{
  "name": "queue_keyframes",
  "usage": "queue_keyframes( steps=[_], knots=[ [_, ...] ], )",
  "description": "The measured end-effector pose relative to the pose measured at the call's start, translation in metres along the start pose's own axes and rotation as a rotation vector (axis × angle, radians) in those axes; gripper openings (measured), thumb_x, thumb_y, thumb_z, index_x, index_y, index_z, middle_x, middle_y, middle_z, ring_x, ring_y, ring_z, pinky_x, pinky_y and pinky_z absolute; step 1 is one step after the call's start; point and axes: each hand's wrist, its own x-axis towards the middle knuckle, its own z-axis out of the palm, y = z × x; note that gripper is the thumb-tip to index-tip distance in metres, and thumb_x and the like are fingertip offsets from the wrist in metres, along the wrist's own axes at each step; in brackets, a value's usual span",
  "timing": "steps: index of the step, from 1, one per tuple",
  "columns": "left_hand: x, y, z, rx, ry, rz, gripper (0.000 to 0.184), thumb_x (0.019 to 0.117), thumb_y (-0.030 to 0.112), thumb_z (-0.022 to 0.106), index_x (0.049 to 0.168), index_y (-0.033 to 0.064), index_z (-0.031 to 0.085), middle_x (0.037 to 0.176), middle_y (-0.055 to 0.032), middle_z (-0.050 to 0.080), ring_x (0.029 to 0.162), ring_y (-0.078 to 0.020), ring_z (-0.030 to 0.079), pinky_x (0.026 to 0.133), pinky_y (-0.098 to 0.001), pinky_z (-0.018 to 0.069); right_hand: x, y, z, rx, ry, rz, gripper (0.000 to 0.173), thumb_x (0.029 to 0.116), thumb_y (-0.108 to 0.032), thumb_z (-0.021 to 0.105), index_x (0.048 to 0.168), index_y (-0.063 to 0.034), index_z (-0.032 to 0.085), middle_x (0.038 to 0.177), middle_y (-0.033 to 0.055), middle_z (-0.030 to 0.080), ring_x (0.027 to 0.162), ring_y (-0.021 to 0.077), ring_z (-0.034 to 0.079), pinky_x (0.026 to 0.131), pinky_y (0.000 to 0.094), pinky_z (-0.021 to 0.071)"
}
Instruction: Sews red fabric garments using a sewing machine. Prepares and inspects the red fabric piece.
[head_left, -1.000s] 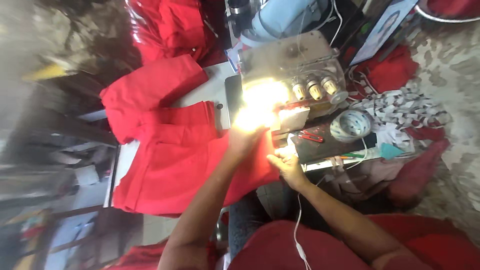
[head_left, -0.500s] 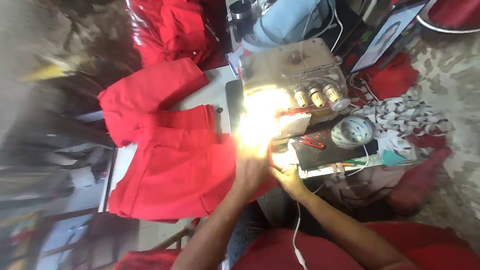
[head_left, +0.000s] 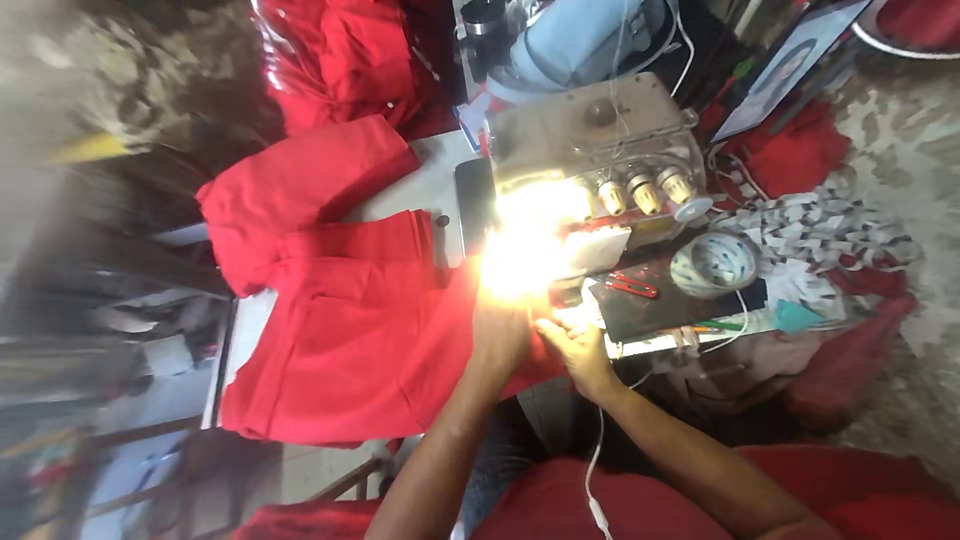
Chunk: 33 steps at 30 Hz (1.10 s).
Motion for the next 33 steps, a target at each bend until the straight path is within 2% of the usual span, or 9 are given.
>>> queue_keyframes(
  steps=[4,8,16,19,21,23,26,29,33],
  knots=[
    [0.003,-0.002,-0.008,0.008,-0.056,-0.015,0.021,0.1046,0.009,0.052,0.109,-0.0063,0.066,0.109,-0.0241,0.065,0.104,-0.0396,0.066,0.087,-0.0505,0.0557,0.003,-0.001,0.003,-0.027,0.030,-0.029,0.017,0.0984,-0.006,0.064,0.081,-0.0035,0.065,0.066,0.0001,0.061,0.059,0.0055,0.058,0.058,0.0216,0.0508],
    [0.018,-0.009,-0.015,-0.016,-0.168,-0.058,0.025,0.1048,0.010,0.052,0.116,-0.0083,0.065,0.114,-0.0263,0.065,0.103,-0.0411,0.067,0.084,-0.0539,0.0563,0.012,-0.007,0.006,-0.097,0.052,-0.060,0.016,0.1001,-0.011,0.064,0.086,-0.0037,0.067,0.066,0.0000,0.059,0.058,0.0057,0.055,0.056,0.0226,0.0480],
    [0.049,-0.028,-0.009,-0.179,-0.254,-0.221,0.040,0.1057,0.016,0.050,0.140,-0.0037,0.056,0.142,-0.0252,0.058,0.130,-0.0399,0.058,0.106,-0.0574,0.0457,0.027,-0.015,0.010,-0.258,0.121,-0.179,0.013,0.0995,-0.015,0.065,0.093,-0.0029,0.066,0.072,0.0015,0.057,0.061,0.0042,0.051,0.057,0.0213,0.0450],
    [0.053,-0.044,-0.007,-0.278,-0.216,-0.181,0.036,0.1056,0.020,0.051,0.128,-0.0056,0.062,0.124,-0.0249,0.066,0.117,-0.0370,0.065,0.099,-0.0547,0.0498,0.037,-0.014,0.003,-0.268,0.072,-0.207,0.011,0.0963,-0.011,0.067,0.094,0.0000,0.069,0.081,0.0008,0.065,0.073,0.0005,0.059,0.070,0.0196,0.0508],
    [0.047,-0.056,-0.016,-0.360,-0.185,-0.145,0.035,0.1055,0.017,0.052,0.130,-0.0066,0.060,0.129,-0.0225,0.065,0.121,-0.0319,0.064,0.103,-0.0495,0.0491,0.032,-0.020,-0.008,-0.316,-0.048,-0.126,0.012,0.0975,-0.012,0.066,0.094,-0.0009,0.069,0.079,-0.0003,0.063,0.069,0.0006,0.056,0.067,0.0200,0.0489],
    [0.027,-0.074,-0.035,-0.349,-0.139,-0.105,0.037,0.1064,0.016,0.049,0.135,-0.0053,0.058,0.144,-0.0208,0.058,0.135,-0.0307,0.056,0.113,-0.0472,0.0446,0.019,-0.027,-0.023,-0.357,-0.191,-0.023,0.014,0.0994,-0.013,0.063,0.090,-0.0029,0.064,0.075,-0.0004,0.060,0.065,0.0028,0.054,0.062,0.0223,0.0466],
    [-0.034,-0.114,-0.066,-0.270,-0.037,-0.189,0.037,0.1072,0.020,0.051,0.131,-0.0062,0.061,0.147,-0.0248,0.054,0.145,-0.0396,0.043,0.120,-0.0550,0.0334,-0.003,-0.028,-0.048,-0.362,-0.353,0.098,0.011,0.0998,-0.008,0.063,0.096,0.0005,0.069,0.081,0.0021,0.067,0.072,0.0029,0.061,0.070,0.0228,0.0524],
    [-0.123,-0.163,-0.091,-0.155,0.069,-0.491,0.045,0.1074,0.025,0.052,0.139,-0.0060,0.055,0.154,-0.0289,0.044,0.148,-0.0439,0.035,0.121,-0.0581,0.0304,-0.022,-0.011,-0.065,-0.453,-0.402,0.170,0.014,0.0996,-0.009,0.063,0.105,0.0007,0.071,0.089,0.0064,0.072,0.080,0.0086,0.067,0.080,0.0322,0.0565],
    [-0.212,-0.195,-0.099,-0.181,0.361,-0.891,0.059,0.1033,0.016,0.055,0.153,-0.0090,0.035,0.160,-0.0326,0.030,0.151,-0.0395,0.030,0.124,-0.0465,0.0261,-0.045,0.002,-0.079,-0.487,-0.332,0.200,0.016,0.1016,-0.014,0.063,0.108,-0.0013,0.071,0.091,0.0096,0.071,0.081,0.0145,0.068,0.079,0.0371,0.0568]
  ],
)
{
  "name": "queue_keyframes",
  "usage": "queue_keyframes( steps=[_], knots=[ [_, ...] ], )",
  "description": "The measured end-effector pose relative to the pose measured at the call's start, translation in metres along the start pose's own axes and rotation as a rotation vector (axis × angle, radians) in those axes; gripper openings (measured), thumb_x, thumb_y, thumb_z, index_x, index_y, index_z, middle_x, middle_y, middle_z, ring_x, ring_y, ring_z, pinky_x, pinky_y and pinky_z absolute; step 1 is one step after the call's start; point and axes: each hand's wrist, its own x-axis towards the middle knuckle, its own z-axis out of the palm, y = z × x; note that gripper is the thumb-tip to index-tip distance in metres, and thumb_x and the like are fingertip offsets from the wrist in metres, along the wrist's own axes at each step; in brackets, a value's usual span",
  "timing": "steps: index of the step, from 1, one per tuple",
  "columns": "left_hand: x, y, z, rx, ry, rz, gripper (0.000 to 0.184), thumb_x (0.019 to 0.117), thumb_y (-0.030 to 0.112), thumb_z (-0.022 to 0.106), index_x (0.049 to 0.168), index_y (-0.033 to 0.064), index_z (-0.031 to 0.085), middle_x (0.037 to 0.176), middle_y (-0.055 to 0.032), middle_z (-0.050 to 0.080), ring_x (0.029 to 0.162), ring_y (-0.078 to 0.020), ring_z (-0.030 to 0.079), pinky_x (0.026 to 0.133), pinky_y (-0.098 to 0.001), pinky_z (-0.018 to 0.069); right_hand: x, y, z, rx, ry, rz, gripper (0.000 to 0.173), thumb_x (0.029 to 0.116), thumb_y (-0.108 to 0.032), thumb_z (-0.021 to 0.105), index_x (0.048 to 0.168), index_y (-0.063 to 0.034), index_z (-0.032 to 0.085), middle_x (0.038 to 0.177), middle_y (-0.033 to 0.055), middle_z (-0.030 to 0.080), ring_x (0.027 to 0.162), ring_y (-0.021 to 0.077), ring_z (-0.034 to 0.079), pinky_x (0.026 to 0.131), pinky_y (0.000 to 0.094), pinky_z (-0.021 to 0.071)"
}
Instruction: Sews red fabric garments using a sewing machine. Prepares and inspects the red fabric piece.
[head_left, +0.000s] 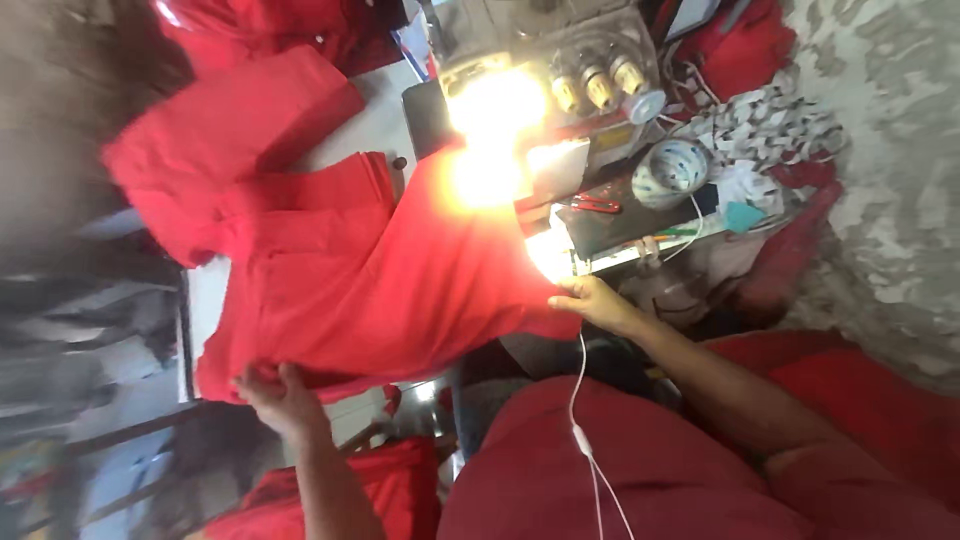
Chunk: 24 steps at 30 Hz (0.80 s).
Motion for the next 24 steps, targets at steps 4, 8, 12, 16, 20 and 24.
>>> queue_keyframes(
  steps=[4,8,12,16,20,24],
  knots=[
    [-0.008,-0.025,-0.012,-0.046,0.042,-0.079,0.062,0.1047,0.016,0.053,0.156,-0.0095,0.028,0.158,-0.0321,0.034,0.148,-0.0344,0.037,0.122,-0.0394,0.0297,-0.015,0.018,0.005,0.106,0.118,0.016,0.021,0.1042,-0.023,0.060,0.100,-0.0049,0.069,0.083,0.0049,0.068,0.071,0.0093,0.064,0.068,0.0296,0.0555],
    [-0.012,-0.018,-0.013,0.091,0.085,-0.112,0.061,0.1045,0.024,0.056,0.154,-0.0056,0.036,0.156,-0.0332,0.036,0.147,-0.0391,0.037,0.121,-0.0422,0.0293,-0.018,0.032,0.014,0.131,0.289,-0.023,0.021,0.0999,-0.023,0.067,0.090,-0.0046,0.069,0.074,0.0029,0.066,0.062,0.0068,0.060,0.058,0.0254,0.0513],
    [-0.018,-0.020,-0.012,0.074,0.116,-0.091,0.058,0.1031,0.022,0.059,0.148,-0.0108,0.041,0.145,-0.0354,0.047,0.135,-0.0378,0.049,0.114,-0.0386,0.0388,-0.017,0.027,0.015,0.100,0.346,-0.026,0.018,0.0949,-0.018,0.073,0.088,-0.0016,0.069,0.075,0.0024,0.066,0.068,0.0046,0.060,0.068,0.0269,0.0519],
    [-0.022,-0.014,-0.015,-0.031,0.091,-0.200,0.048,0.1027,0.020,0.061,0.137,-0.0115,0.048,0.123,-0.0246,0.061,0.108,-0.0179,0.060,0.098,-0.0302,0.0475,-0.016,0.027,0.016,0.100,0.333,-0.046,0.023,0.0927,-0.021,0.076,0.085,-0.0022,0.065,0.072,0.0014,0.064,0.063,0.0041,0.057,0.063,0.0255,0.0495],
    [-0.021,-0.015,-0.031,-0.101,0.017,-0.166,0.034,0.1030,0.010,0.057,0.126,-0.0153,0.054,0.113,-0.0184,0.061,0.096,-0.0064,0.057,0.089,-0.0223,0.0478,-0.014,0.032,0.017,0.178,0.349,-0.087,0.019,0.0909,-0.015,0.077,0.088,-0.0009,0.066,0.075,0.0033,0.068,0.067,0.0048,0.063,0.067,0.0258,0.0547],
    [-0.014,0.002,-0.069,-0.417,-0.008,-0.197,0.016,0.1048,0.009,0.049,0.116,0.0006,0.055,0.095,0.0055,0.063,0.085,-0.0001,0.064,0.081,-0.0244,0.0564,-0.021,0.025,0.013,0.174,0.313,-0.045,0.017,0.0958,-0.017,0.072,0.090,-0.0011,0.069,0.074,0.0011,0.067,0.064,0.0021,0.061,0.063,0.0226,0.0525]
  ],
)
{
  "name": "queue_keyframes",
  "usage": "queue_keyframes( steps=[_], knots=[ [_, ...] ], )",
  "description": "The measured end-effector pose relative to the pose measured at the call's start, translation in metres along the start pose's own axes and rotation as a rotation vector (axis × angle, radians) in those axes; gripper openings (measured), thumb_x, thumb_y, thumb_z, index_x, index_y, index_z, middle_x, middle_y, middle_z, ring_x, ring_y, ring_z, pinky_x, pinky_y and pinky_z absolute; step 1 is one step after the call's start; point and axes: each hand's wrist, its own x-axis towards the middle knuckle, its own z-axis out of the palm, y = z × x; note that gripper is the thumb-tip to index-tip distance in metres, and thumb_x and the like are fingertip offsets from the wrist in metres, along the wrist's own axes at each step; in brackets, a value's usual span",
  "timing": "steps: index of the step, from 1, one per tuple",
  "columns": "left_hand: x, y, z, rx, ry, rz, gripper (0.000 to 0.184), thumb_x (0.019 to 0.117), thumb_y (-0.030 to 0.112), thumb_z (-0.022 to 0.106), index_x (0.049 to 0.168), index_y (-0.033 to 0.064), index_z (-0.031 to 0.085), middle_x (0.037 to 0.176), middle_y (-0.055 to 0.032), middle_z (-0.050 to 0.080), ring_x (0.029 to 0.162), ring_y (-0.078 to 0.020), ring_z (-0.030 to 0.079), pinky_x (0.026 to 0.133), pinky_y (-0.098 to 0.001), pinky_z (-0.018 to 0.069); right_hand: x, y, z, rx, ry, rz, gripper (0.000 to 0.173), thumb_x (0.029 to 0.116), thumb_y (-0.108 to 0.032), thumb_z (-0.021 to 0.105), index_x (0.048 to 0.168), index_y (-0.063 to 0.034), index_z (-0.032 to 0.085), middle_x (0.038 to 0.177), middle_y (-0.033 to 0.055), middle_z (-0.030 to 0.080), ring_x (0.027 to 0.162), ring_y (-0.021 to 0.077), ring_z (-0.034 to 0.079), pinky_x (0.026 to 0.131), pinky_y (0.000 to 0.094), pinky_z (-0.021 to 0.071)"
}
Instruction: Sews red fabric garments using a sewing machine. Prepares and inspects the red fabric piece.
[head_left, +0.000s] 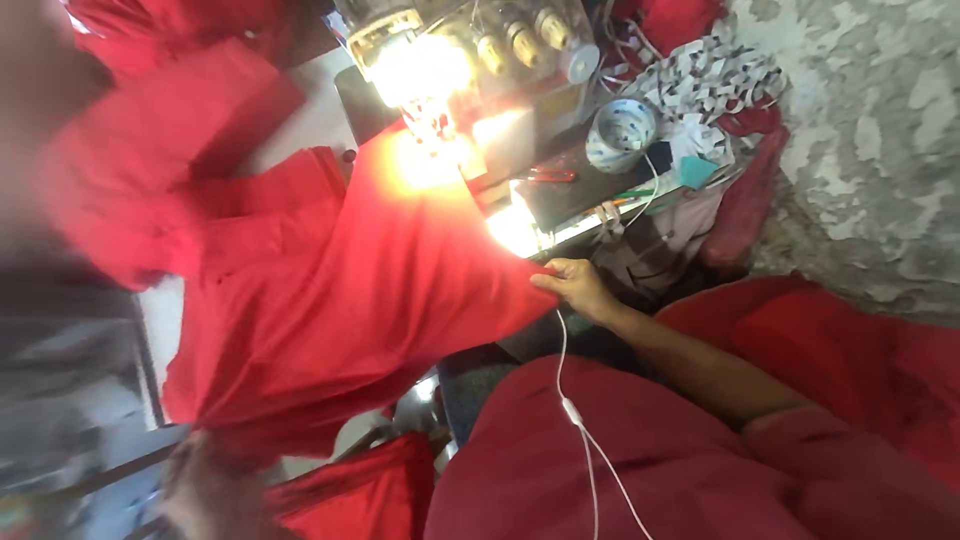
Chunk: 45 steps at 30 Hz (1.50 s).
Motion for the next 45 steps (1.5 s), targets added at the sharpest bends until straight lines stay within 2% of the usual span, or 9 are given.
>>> queue_keyframes(
  steps=[6,10,12,15,17,23,37,41,45],
  knots=[
    [0.061,0.044,-0.040,-0.263,-0.003,0.050,0.020,0.1099,0.021,0.043,0.117,0.0092,0.059,0.094,0.0036,0.068,0.088,-0.0053,0.067,0.081,-0.0254,0.0571,-0.023,-0.019,0.006,-0.084,-0.039,-0.050,0.017,0.0992,-0.016,0.068,0.096,0.0004,0.068,0.077,0.0080,0.066,0.066,0.0119,0.061,0.063,0.0309,0.0528],
    [0.090,0.070,0.035,-0.100,-0.137,0.118,0.013,0.1072,0.016,0.044,0.116,0.0180,0.053,0.096,0.0121,0.064,0.086,0.0018,0.063,0.079,-0.0201,0.0547,-0.029,-0.022,0.016,0.050,-0.137,-0.009,0.020,0.0978,-0.014,0.066,0.105,0.0042,0.070,0.093,0.0050,0.071,0.083,0.0025,0.065,0.080,0.0229,0.0549],
    [0.058,0.095,0.102,0.150,-0.186,0.208,0.058,0.1019,0.011,0.056,0.154,0.0057,0.032,0.142,-0.0094,0.052,0.124,-0.0130,0.054,0.104,-0.0330,0.0465,-0.033,-0.027,0.018,0.071,-0.145,-0.021,0.021,0.0994,-0.015,0.064,0.104,0.0045,0.068,0.091,0.0045,0.069,0.082,0.0013,0.063,0.080,0.0213,0.0533],
    [0.001,0.114,0.187,0.433,-0.471,0.592,0.065,0.0999,0.009,0.061,0.150,-0.0177,0.030,0.156,-0.0419,0.029,0.145,-0.0553,0.031,0.117,-0.0648,0.0294,-0.035,-0.025,0.018,0.062,-0.160,-0.073,0.021,0.1006,-0.018,0.060,0.101,0.0026,0.066,0.085,0.0015,0.063,0.076,-0.0005,0.057,0.073,0.0184,0.0486],
    [-0.034,0.116,0.234,0.489,-0.606,0.811,0.046,0.1017,0.013,0.060,0.139,-0.0127,0.053,0.154,-0.0368,0.039,0.145,-0.0550,0.034,0.117,-0.0679,0.0282,-0.034,-0.023,0.017,0.079,-0.180,-0.091,0.020,0.1009,-0.017,0.060,0.099,0.0025,0.064,0.083,0.0005,0.062,0.075,-0.0013,0.057,0.072,0.0171,0.0484],
    [-0.063,0.114,0.311,0.549,-0.641,1.151,0.028,0.1003,0.011,0.062,0.121,-0.0063,0.069,0.119,-0.0281,0.068,0.110,-0.0484,0.065,0.097,-0.0678,0.0451,-0.040,-0.036,0.017,0.105,-0.190,-0.079,0.019,0.1010,-0.013,0.060,0.104,0.0040,0.068,0.090,0.0014,0.067,0.082,-0.0036,0.060,0.077,0.0148,0.0505],
    [-0.070,0.111,0.310,0.684,-0.606,1.154,0.033,0.1019,0.012,0.059,0.132,-0.0005,0.066,0.141,-0.0240,0.059,0.133,-0.0461,0.053,0.108,-0.0690,0.0371,-0.029,-0.037,0.036,0.259,-0.147,-0.109,0.010,0.0986,-0.006,0.060,0.101,0.0014,0.068,0.089,-0.0033,0.070,0.080,-0.0028,0.066,0.075,0.0160,0.0564],
    [-0.084,0.109,0.312,0.762,-0.451,1.196,0.027,0.1020,0.019,0.059,0.117,0.0015,0.074,0.114,-0.0207,0.071,0.106,-0.0403,0.067,0.086,-0.0565,0.0503,-0.014,-0.041,0.044,0.284,-0.098,-0.086,0.011,0.0981,-0.007,0.061,0.101,0.0012,0.068,0.089,-0.0021,0.070,0.080,-0.0011,0.067,0.075,0.0172,0.0568],
    [-0.076,0.106,0.315,0.728,-0.509,1.146,0.030,0.1022,0.018,0.060,0.126,0.0023,0.070,0.129,-0.0238,0.066,0.120,-0.0441,0.062,0.101,-0.0676,0.0429,0.001,-0.048,0.052,0.365,-0.072,-0.041,0.009,0.0980,-0.005,0.061,0.102,0.0009,0.068,0.086,-0.0014,0.072,0.079,0.0018,0.069,0.076,0.0202,0.0584]
  ],
)
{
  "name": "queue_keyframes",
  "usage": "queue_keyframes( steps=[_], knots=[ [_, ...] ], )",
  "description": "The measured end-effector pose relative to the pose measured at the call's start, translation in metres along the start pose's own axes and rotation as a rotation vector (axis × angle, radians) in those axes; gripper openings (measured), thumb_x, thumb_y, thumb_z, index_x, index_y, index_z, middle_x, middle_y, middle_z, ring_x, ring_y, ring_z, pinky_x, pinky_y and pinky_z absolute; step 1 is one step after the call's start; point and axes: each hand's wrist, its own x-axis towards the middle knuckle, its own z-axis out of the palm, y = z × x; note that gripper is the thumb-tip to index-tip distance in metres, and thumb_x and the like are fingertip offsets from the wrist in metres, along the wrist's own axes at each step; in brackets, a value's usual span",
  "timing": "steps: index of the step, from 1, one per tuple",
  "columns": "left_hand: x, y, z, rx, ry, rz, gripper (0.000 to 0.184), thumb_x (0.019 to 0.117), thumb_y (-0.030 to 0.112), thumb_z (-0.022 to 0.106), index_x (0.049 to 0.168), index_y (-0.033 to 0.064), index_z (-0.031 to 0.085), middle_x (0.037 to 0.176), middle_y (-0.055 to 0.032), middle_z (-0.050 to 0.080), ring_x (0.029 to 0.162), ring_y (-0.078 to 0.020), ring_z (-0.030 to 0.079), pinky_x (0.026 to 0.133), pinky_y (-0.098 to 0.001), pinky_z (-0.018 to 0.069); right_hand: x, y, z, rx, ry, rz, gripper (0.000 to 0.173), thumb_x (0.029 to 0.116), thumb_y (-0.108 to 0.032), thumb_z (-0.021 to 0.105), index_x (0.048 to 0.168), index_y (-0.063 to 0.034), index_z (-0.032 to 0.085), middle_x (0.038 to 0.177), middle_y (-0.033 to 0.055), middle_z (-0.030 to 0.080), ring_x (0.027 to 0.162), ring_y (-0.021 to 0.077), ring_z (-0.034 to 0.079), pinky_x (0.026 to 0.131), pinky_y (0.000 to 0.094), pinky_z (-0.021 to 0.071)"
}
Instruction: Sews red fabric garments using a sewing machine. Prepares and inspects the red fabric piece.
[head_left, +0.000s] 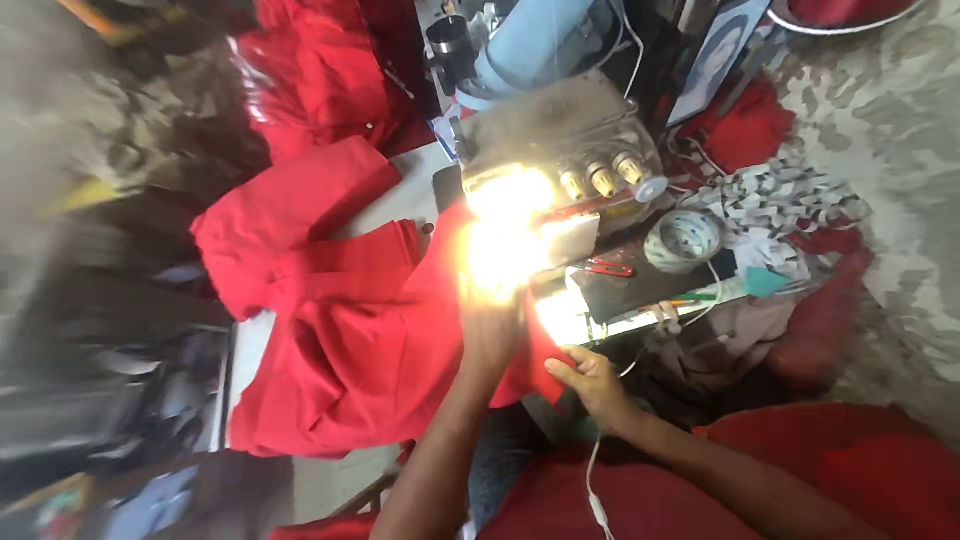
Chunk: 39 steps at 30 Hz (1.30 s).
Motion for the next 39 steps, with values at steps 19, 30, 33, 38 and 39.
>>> queue_keyframes(
  steps=[19,30,33,38,39],
  knots=[
    [0.010,-0.017,0.003,-0.157,-0.023,-0.048,0.026,0.1037,0.011,0.051,0.116,-0.0026,0.069,0.121,-0.0215,0.068,0.121,-0.0413,0.062,0.114,-0.0694,0.0297,0.081,-0.014,0.037,0.037,0.157,-0.034,0.013,0.1029,-0.017,0.060,0.101,-0.0057,0.064,0.083,0.0031,0.063,0.070,0.0074,0.058,0.062,0.0255,0.0505],
    [-0.003,-0.021,-0.005,-0.242,-0.056,-0.053,0.022,0.1025,0.011,0.056,0.117,-0.0016,0.068,0.125,-0.0201,0.067,0.126,-0.0384,0.059,0.121,-0.0658,0.0224,0.091,-0.024,0.041,0.064,0.229,-0.031,0.017,0.1029,-0.021,0.061,0.092,-0.0084,0.066,0.072,0.0005,0.063,0.053,0.0052,0.055,0.049,0.0206,0.0494],
    [0.018,-0.028,-0.005,-0.276,-0.067,-0.131,0.024,0.1023,0.010,0.054,0.117,-0.0021,0.070,0.124,-0.0178,0.070,0.125,-0.0331,0.062,0.121,-0.0611,0.0249,0.101,-0.015,0.041,0.017,0.293,-0.107,0.016,0.0982,-0.021,0.065,0.110,-0.0102,0.061,0.092,0.0035,0.060,0.077,0.0097,0.057,0.065,0.0299,0.0497],
    [0.047,-0.052,0.002,-0.290,-0.176,-0.188,0.037,0.1059,0.014,0.046,0.135,-0.0019,0.062,0.144,-0.0203,0.059,0.142,-0.0345,0.049,0.125,-0.0574,0.0195,0.125,-0.028,0.053,0.038,0.411,-0.163,0.042,0.0949,-0.003,0.066,0.133,0.0051,0.050,0.117,0.0155,0.059,0.106,0.0135,0.058,0.093,0.0297,0.0499],
    [0.053,-0.061,0.004,-0.326,-0.191,-0.194,0.038,0.1063,0.015,0.046,0.138,-0.0008,0.060,0.147,-0.0202,0.057,0.145,-0.0358,0.045,0.125,-0.0566,0.0190,0.126,-0.032,0.055,0.023,0.424,-0.141,0.044,0.0958,-0.003,0.065,0.136,0.0057,0.049,0.121,0.0176,0.060,0.109,0.0148,0.058,0.095,0.0303,0.0492]
  ],
)
